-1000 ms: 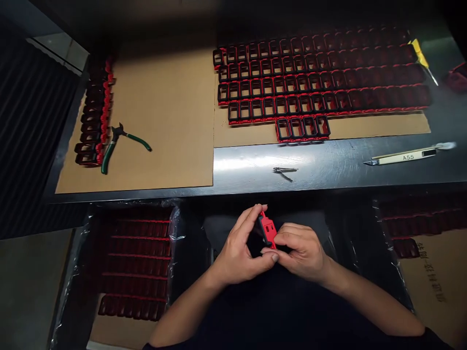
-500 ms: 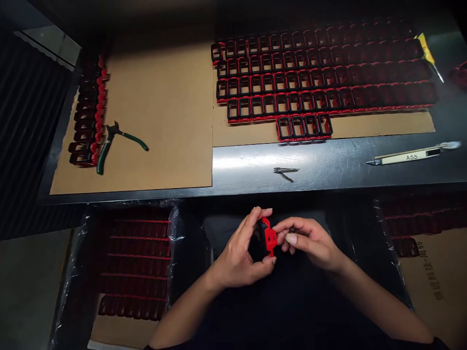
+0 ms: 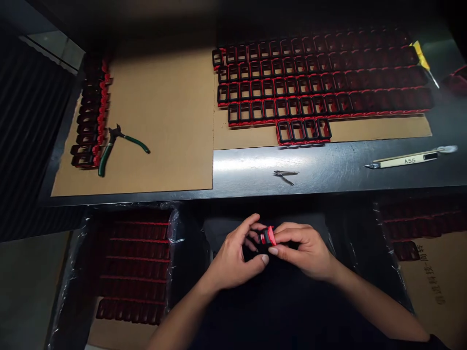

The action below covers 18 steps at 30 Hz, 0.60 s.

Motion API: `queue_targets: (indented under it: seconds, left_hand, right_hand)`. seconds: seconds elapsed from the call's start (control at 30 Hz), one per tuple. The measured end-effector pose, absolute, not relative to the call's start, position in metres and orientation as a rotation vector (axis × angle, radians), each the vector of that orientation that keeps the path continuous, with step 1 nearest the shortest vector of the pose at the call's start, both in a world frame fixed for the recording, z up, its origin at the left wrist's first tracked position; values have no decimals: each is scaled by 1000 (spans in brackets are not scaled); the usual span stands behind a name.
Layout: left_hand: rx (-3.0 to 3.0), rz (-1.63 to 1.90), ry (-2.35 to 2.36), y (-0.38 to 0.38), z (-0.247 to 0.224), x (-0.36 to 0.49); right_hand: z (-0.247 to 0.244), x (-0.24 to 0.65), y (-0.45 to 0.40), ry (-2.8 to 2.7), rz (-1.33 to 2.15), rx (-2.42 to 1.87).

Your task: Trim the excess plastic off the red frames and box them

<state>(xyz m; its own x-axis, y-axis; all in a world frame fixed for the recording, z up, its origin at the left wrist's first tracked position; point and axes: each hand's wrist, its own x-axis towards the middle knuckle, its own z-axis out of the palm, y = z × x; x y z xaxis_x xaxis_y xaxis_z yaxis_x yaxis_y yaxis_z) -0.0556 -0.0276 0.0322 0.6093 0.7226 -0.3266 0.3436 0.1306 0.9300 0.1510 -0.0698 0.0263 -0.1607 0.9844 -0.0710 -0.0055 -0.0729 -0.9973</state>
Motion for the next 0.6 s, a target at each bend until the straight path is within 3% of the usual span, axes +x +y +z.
queue_targets:
  seconds: [0.6]
  left_hand:
    - [1454, 296, 1082, -24, 47, -45]
  right_hand:
    - [15, 150, -73, -1421, 1216, -1112]
